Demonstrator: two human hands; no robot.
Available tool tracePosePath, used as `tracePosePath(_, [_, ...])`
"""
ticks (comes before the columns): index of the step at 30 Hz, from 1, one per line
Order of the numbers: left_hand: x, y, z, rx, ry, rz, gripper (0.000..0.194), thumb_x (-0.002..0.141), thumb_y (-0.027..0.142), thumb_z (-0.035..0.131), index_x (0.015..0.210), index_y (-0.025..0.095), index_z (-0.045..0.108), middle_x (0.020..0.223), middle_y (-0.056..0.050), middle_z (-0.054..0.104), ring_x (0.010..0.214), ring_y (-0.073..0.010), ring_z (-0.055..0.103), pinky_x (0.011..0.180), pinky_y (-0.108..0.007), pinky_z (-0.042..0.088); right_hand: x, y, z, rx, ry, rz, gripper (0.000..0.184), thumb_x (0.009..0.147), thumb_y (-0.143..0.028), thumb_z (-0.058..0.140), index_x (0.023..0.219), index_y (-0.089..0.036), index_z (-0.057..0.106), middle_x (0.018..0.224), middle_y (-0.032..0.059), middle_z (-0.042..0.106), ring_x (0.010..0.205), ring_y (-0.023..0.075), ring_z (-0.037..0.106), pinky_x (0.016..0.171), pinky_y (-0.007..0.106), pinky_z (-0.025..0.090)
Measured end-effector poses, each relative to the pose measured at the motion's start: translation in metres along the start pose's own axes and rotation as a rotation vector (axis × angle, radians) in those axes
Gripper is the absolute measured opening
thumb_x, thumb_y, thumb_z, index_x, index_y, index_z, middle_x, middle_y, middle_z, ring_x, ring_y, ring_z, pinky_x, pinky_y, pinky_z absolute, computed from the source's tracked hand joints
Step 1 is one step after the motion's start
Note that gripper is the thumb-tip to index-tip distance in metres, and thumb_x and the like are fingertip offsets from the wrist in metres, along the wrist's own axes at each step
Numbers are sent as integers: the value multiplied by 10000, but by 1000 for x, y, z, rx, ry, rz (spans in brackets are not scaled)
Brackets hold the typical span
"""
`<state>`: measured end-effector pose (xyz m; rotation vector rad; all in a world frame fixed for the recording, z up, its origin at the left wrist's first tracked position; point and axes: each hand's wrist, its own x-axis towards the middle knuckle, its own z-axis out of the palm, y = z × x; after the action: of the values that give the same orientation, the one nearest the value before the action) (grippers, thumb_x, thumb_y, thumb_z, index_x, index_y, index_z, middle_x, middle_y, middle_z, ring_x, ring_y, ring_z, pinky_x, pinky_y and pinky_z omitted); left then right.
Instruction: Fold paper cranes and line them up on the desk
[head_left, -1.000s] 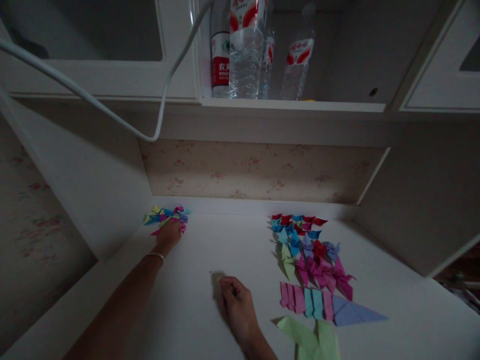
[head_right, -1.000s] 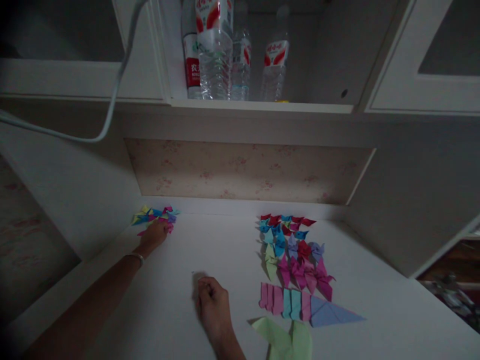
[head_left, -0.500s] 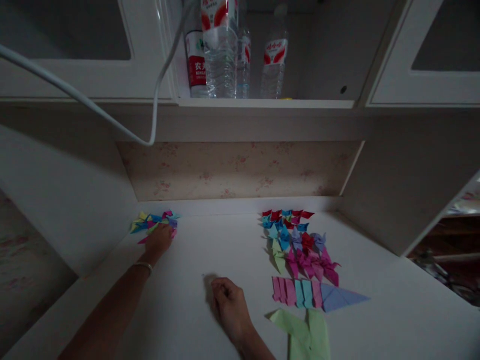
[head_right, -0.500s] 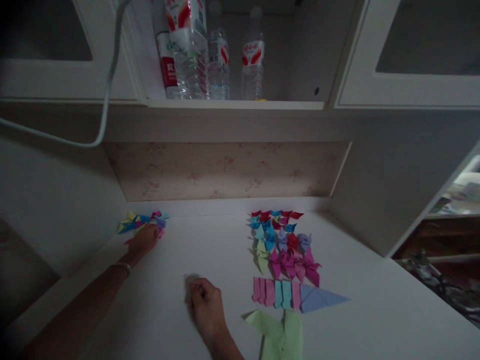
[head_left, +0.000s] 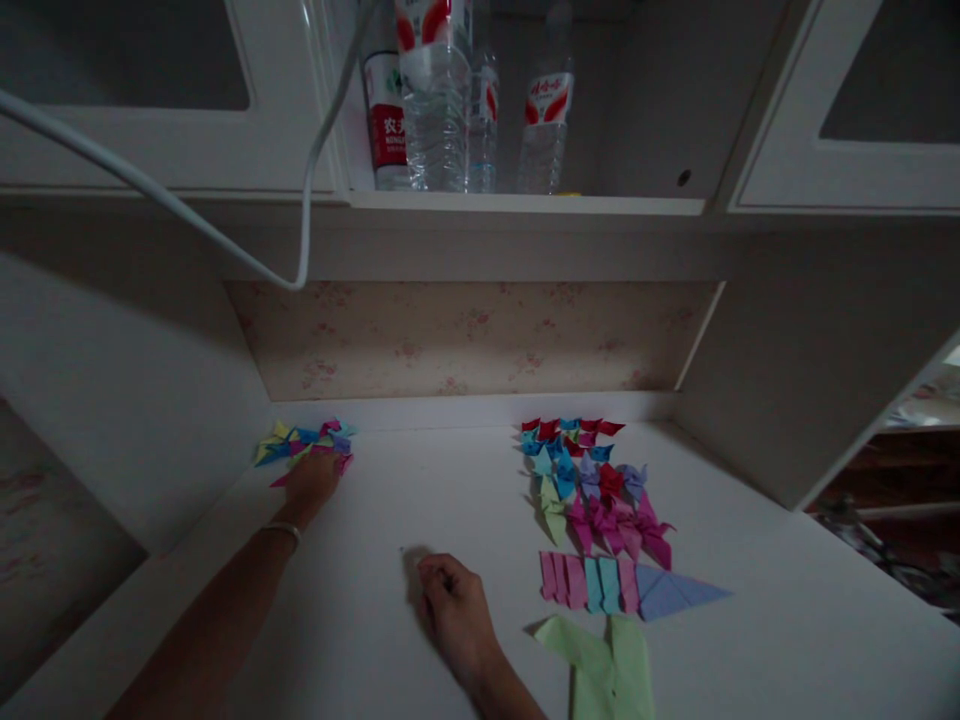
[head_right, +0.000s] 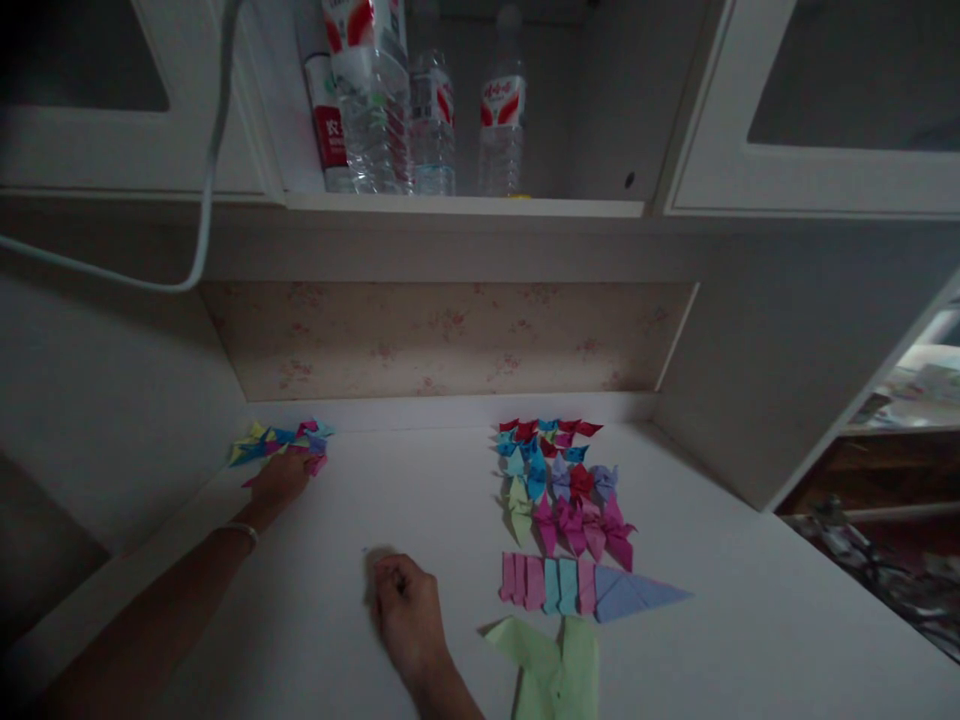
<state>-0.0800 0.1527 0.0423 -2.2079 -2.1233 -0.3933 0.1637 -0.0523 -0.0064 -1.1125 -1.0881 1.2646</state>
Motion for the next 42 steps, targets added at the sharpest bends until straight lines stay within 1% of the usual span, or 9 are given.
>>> tracePosePath(7, [-28,24,-15,-291,61,37,313,876,309,396,963,176,665,1025,-71,697,988,-238,610,866,-336,444,0,-1,3,114,-24,28,313,796,-460,602,850,-155,646,499,-60,463,413,62,351,389,179,234])
tracePosePath(12, [-90,53,-12,-549,27,34,378,886,381,391,1145,179,578,952,-53,723,802,-176,674,665,-264,522,1,-3,4,249,51,34,350,737,-490,674,884,-178,620,502,-75,455,378,51,322,363,178,212])
tracePosePath(14, [-117,68,-13,-779,-28,16,416,875,399,417,1207,174,527,960,-63,715,741,-169,675,569,-249,524,0,-8,3,323,94,60,374,729,-497,687,938,-199,600,475,-91,418,366,52,307,355,175,204])
tracePosePath(19, [-160,103,-17,-1128,-119,42,401,831,388,524,1156,154,531,847,-59,708,700,-171,653,531,-244,505,-1,-23,2,448,178,93,453,696,-518,711,1012,-213,596,549,-65,500,398,66,399,365,172,262])
tracePosePath(22, [-166,114,-11,-1199,-140,74,379,816,367,559,1123,144,554,819,-61,710,694,-163,648,581,-254,508,0,-26,0,435,176,73,413,676,-524,720,883,-178,633,664,-30,557,402,52,416,350,177,263])
tracePosePath(27, [-167,117,-1,-1273,-146,62,377,770,379,623,1070,151,608,877,-82,717,740,-176,657,629,-270,516,4,-17,-3,315,175,32,352,708,-491,709,728,-146,640,501,-75,413,371,32,314,327,166,199])
tracePosePath(32, [-171,116,-3,-1399,-118,-62,407,725,441,662,993,136,632,931,-97,695,759,-183,647,627,-273,517,4,-14,-4,331,250,5,335,730,-494,688,786,-167,641,609,-53,515,349,28,359,306,169,235])
tracePosePath(37, [-174,117,2,-1302,-237,6,384,786,464,591,935,120,677,750,-50,666,600,-131,564,552,-233,446,3,-16,-3,390,265,11,346,728,-496,693,825,-168,637,648,-40,555,343,36,412,297,164,265])
tracePosePath(42, [-176,119,10,-1263,-240,61,380,803,499,557,835,135,658,620,8,570,534,-109,501,501,-205,377,3,-15,-1,467,238,17,328,745,-480,685,831,-172,613,633,-50,553,336,33,398,288,156,272])
